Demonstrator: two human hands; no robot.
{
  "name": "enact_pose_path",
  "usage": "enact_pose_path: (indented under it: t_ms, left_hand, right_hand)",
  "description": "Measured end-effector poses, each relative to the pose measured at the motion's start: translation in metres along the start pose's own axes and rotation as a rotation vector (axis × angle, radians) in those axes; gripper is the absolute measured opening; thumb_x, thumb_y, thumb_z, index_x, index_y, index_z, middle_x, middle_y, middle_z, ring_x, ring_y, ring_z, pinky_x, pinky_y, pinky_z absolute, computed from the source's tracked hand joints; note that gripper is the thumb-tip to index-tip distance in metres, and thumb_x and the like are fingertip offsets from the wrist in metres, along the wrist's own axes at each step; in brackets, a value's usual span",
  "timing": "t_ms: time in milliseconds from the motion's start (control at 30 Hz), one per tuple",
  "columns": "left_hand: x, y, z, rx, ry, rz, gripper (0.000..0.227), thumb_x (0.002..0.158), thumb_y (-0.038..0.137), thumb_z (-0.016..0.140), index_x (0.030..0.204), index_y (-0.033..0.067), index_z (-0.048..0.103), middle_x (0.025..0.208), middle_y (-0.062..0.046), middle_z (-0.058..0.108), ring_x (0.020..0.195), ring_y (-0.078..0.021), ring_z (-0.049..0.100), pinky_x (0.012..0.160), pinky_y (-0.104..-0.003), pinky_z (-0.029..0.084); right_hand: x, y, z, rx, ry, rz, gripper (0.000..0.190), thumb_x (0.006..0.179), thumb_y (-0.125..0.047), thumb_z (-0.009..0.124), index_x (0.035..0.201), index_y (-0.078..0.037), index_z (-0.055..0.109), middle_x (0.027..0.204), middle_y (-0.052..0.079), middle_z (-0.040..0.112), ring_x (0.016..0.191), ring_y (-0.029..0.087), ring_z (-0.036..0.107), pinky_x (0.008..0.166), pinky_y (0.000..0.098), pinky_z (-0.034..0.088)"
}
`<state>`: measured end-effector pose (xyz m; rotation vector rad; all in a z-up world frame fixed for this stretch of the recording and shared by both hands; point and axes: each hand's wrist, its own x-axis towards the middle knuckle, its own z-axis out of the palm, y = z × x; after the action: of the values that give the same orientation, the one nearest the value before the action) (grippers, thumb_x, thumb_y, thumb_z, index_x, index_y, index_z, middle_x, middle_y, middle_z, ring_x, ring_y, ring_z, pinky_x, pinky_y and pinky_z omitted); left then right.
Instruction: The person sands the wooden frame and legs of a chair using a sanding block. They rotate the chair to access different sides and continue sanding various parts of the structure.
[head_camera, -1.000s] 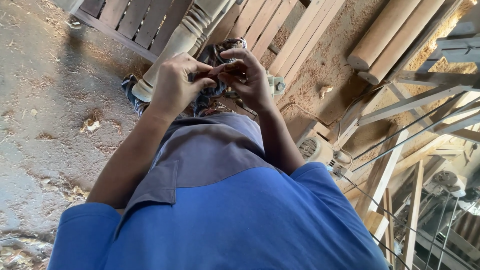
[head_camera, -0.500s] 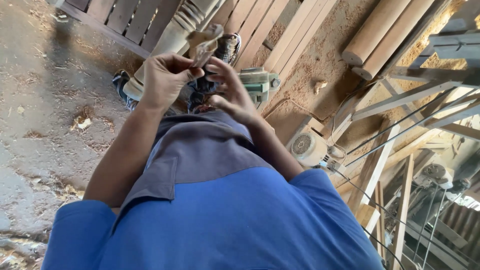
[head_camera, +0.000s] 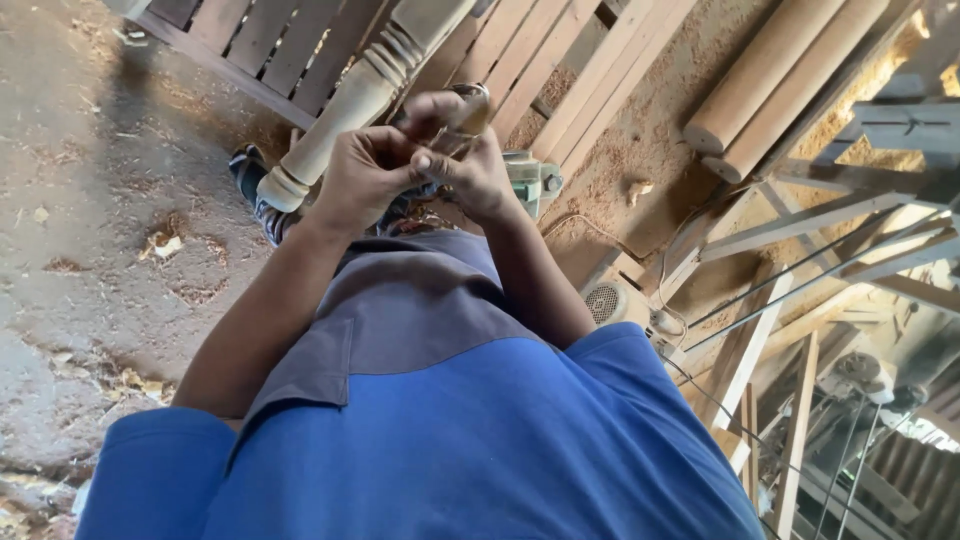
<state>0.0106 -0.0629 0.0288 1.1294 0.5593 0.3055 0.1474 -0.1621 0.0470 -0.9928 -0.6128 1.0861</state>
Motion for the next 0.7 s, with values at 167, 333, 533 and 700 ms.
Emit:
enact_pose_path:
  t_ms: [167,333,533,700]
  left_hand:
    - [0.0,-0.019,0.011,0.082,0.128,-0.023,0.013,0.09,0.016,0.083,0.092,0.0066,0.074,0.087,-0.005,0.075,0.076,-0.0078,0.068,0.071,-0.02,0.061]
    - [0.01,-0.025,0.006,0.555,0.207,0.239,0.021,0.087,0.001,0.085,0.103,0.0037,0.072,0.099,-0.012,0.07,0.087,-0.0177,0.068,0.077,-0.024,0.06]
    - [0.038,-0.044,-0.045,1.431,0.444,0.024,0.111,0.08,0.058,0.1,0.153,0.0155,0.028,0.149,-0.025,0.037,0.131,-0.0412,0.047,0.109,-0.055,0.044]
    - [0.054,-0.059,-0.057,1.501,0.301,-0.29,0.048,0.092,0.048,0.079,0.109,0.009,0.056,0.082,-0.014,0.075,0.066,-0.0349,0.074,0.051,-0.048,0.059]
  right_hand:
    - [-0.005,0.013,-0.006,-0.28,0.209,-0.001,0.019,0.081,-0.013,0.086,0.083,-0.014,0.067,0.083,-0.003,0.066,0.074,0.008,0.059,0.066,0.0226,0.05]
    - [-0.003,0.035,-0.028,-0.421,0.386,-0.02,0.016,0.081,-0.002,0.085,0.089,-0.011,0.074,0.079,-0.004,0.07,0.076,0.005,0.06,0.068,0.0209,0.056]
    - [0.05,0.02,-0.027,-0.752,0.428,-0.034,0.029,0.093,-0.04,0.071,0.105,-0.017,0.059,0.086,0.0,0.069,0.059,0.006,0.066,0.046,0.0174,0.061]
    - [0.113,0.074,-0.029,-1.713,0.215,-0.258,0.023,0.084,-0.032,0.076,0.089,-0.019,0.059,0.103,-0.002,0.064,0.1,0.024,0.058,0.081,0.0404,0.041]
